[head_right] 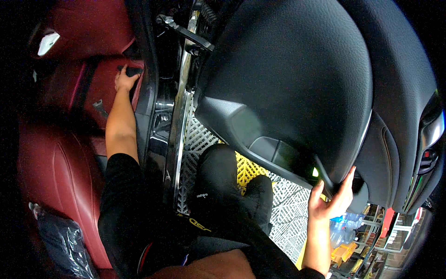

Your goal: The person uses a power drill to remove a screw from a car door panel, prys off the window switch assembly with a screwdriver, and disconnects the internal wiring. They then reconnect the wiring, snap the switch assembly back into place, and reattach a plastic trim piece.

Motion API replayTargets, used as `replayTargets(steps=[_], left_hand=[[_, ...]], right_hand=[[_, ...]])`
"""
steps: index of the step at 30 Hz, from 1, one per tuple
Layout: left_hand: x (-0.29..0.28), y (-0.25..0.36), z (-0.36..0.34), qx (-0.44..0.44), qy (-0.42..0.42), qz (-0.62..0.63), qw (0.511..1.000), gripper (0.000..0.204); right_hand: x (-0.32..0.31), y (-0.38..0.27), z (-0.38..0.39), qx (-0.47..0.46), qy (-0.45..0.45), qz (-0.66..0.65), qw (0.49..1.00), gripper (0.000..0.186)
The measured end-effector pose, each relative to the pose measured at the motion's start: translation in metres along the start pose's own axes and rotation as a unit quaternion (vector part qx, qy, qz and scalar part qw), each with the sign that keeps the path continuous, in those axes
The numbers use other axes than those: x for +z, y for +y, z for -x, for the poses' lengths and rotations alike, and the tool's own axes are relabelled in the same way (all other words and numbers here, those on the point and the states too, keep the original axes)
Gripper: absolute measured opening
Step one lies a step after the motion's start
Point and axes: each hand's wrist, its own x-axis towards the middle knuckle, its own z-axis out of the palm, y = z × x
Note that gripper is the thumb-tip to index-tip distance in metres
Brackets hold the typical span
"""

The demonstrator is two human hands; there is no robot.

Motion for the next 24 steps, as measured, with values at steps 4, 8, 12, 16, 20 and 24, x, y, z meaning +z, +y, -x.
replayTargets(steps=[4,8,12,16,20,24], left_hand=[[0.009,-0.011,-0.006,0.073,0.015,-0.002,0.997,0.059],[-0.003,0.012,0.017,0.027,0.143,-0.018,0.989,0.034],[-0.042,0.022,0.056,-0.042,0.255,0.108,0.960,0.031],[-0.089,0.040,0.117,-0.070,0.219,0.491,0.841,0.026],[-0.148,0.106,0.215,-0.043,0.220,0.710,0.667,0.018],[-0.215,0.181,0.330,0.051,0.158,0.763,0.625,0.017]], right_hand=[[0.003,-0.002,-0.003,0.005,-0.003,-0.003,1.000,0.067],[0.003,-0.002,-0.001,0.004,0.000,0.003,1.000,0.066],[-0.002,-0.003,-0.006,0.004,0.008,-0.005,1.000,0.064],[-0.003,-0.002,-0.005,0.005,0.030,-0.019,0.999,0.061],[-0.010,-0.003,-0.006,0.016,0.037,-0.025,0.999,0.060],[-0.011,0.006,0.004,0.022,0.022,-0.057,0.998,0.066]])
